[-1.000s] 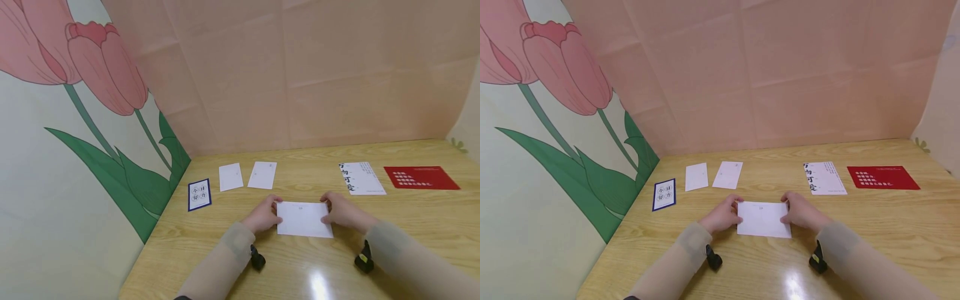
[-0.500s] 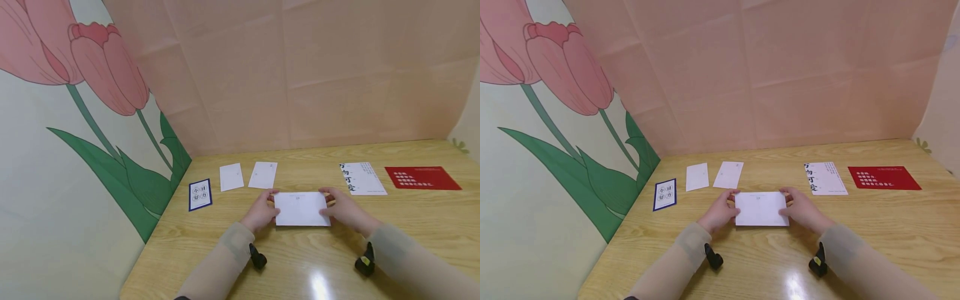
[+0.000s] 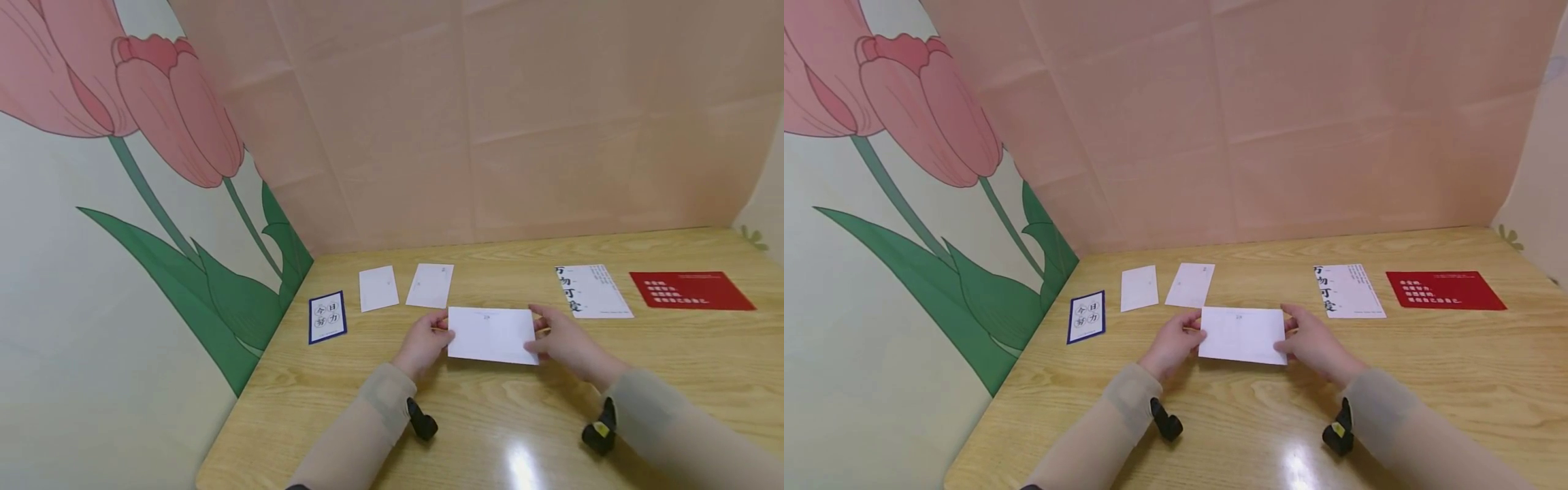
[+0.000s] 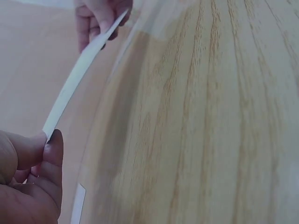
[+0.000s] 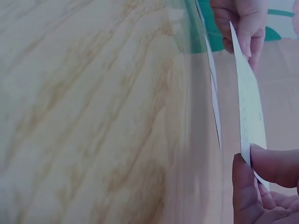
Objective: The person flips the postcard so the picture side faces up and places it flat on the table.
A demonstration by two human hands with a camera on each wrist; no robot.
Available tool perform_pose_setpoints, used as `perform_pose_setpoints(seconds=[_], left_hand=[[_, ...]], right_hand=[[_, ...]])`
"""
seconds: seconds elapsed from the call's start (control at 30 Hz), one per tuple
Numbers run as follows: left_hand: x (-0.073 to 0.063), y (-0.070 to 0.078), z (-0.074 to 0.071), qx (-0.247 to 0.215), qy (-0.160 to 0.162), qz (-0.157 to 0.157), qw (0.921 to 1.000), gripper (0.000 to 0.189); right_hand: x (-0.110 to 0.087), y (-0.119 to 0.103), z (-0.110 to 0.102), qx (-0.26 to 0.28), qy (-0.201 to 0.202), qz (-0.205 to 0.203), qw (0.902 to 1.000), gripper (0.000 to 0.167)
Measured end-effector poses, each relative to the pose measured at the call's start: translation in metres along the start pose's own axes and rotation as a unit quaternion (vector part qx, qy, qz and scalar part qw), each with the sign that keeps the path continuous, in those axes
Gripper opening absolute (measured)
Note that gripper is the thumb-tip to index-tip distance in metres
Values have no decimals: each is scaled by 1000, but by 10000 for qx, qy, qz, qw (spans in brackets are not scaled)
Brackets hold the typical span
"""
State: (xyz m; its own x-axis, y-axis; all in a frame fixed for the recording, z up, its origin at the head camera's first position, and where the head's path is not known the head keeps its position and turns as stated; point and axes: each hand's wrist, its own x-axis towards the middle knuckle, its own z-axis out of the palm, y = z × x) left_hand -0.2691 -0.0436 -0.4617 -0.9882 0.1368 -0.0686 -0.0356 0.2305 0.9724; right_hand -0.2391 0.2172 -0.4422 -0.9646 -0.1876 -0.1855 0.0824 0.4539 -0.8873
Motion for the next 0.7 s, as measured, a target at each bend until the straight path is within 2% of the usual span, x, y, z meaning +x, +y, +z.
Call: perform_pose_setpoints(seconds=[0.13, 0.33, 0.53, 0.7], left_hand=[[0, 1, 0, -46, 110, -9, 9999, 35], [-1, 1, 2, -219, 180, -203, 9994, 26], [-3, 2, 1, -423, -42, -168, 9990, 32], [-4, 3, 2, -261, -145, -166, 9994, 42]], right_hand=[[0, -2, -1, -181, 29, 25, 9998, 89], [-2, -6, 0, -396, 137, -13, 9991, 83], [-4, -5, -1, -140, 22, 129, 9998, 85], [-5, -5, -3, -120, 41, 64, 9999, 80]])
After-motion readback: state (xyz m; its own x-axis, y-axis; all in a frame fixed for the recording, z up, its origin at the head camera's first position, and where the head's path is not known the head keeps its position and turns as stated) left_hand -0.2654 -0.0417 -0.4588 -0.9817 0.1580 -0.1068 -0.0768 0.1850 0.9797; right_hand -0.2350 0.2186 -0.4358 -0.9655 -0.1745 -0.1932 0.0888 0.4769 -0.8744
